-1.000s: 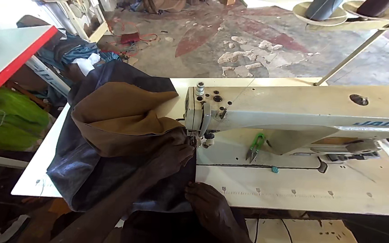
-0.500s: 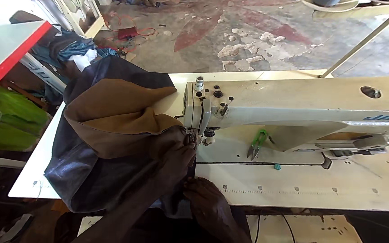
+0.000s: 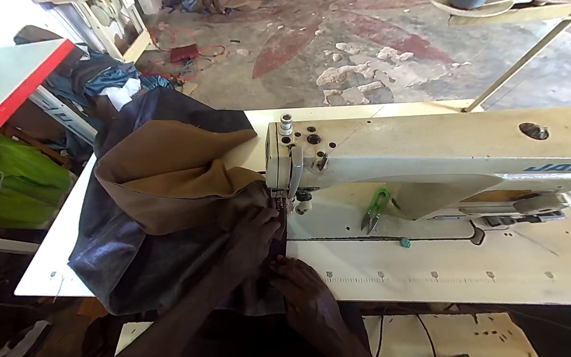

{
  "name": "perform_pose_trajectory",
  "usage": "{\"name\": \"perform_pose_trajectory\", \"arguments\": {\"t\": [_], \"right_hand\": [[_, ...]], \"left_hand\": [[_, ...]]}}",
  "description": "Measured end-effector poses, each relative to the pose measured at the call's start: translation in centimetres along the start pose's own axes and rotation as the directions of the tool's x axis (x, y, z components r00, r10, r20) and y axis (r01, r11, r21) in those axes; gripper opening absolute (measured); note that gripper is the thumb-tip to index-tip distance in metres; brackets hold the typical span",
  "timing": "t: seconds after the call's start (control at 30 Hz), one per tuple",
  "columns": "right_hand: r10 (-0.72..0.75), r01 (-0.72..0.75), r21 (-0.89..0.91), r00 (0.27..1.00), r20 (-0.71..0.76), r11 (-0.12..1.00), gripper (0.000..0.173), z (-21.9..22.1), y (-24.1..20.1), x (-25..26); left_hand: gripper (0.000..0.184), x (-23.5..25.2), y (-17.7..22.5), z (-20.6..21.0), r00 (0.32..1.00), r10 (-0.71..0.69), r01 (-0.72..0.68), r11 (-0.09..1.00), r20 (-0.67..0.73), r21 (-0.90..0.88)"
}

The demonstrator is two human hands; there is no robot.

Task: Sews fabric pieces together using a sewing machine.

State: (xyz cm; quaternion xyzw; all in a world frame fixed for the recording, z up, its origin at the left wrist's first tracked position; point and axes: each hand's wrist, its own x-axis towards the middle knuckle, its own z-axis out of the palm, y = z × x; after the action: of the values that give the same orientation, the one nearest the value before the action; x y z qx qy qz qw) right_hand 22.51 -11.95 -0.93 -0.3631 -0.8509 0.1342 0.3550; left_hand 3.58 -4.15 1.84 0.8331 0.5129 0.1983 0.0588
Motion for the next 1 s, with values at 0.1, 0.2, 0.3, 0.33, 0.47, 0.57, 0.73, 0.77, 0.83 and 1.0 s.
{"name": "perform_pose_trajectory", "arguments": {"t": [0.1,0.2,0.3,0.33,0.47,0.57,0.73,0.77,0.83,1.0], "right_hand": [[-0.002,0.002,-0.012,1.000,0.001,1.000,0.028,0.1,0.0,0.0],[-0.004,0.004,-0.012,1.000,0.001,1.000,0.028,0.1,0.0,0.0],[-0.001,0.001,-0.003,1.000,0.000,1.000,0.029,0.1,0.1,-0.1],[0.000,0.000,-0.003,1.000,0.002,1.000,0.029,0.1,0.1,-0.1],[0.029,-0.028,0.005,1.000,-0.013,1.000,0.030,0.2,-0.1,0.0],[0.071,-0.072,-0.001,0.997,-0.014,0.997,0.031,0.1,-0.2,0.2],[0.143,-0.145,0.021,0.988,0.063,0.989,0.034,-0.7,-0.6,0.5],[0.149,-0.153,0.034,0.984,0.094,0.988,0.035,-1.0,-0.6,0.4],[0.146,-0.157,0.071,0.979,0.143,0.985,0.036,-1.8,-0.5,0.3],[0.225,-0.227,0.180,0.974,0.032,0.957,0.027,-3.3,2.5,1.9]], "left_hand": [[0.019,0.1,0.4,0.0,0.998,0.062,-0.062,0.997,0.017,0.037],[0.016,0.3,0.8,-0.3,0.998,0.046,-0.048,0.997,0.035,0.053],[0.017,0.4,1.3,-0.7,0.995,0.033,-0.041,0.995,0.091,0.093],[0.018,0.4,1.4,-0.7,0.994,0.036,-0.047,0.993,0.103,0.112],[0.020,-0.3,1.9,-0.5,0.989,0.016,-0.043,0.982,0.146,0.182],[0.028,-0.6,2.0,-0.2,0.992,0.013,-0.037,0.979,0.123,0.199],[0.031,-0.4,1.4,0.4,0.996,0.029,-0.044,0.981,0.080,0.189],[0.032,-0.3,1.3,0.5,0.997,0.026,-0.038,0.983,0.074,0.179],[0.031,-0.3,0.8,0.8,0.999,0.019,-0.025,0.987,0.041,0.157],[0.024,-0.7,0.1,1.5,0.996,0.004,-0.002,1.000,-0.091,0.012]]}}
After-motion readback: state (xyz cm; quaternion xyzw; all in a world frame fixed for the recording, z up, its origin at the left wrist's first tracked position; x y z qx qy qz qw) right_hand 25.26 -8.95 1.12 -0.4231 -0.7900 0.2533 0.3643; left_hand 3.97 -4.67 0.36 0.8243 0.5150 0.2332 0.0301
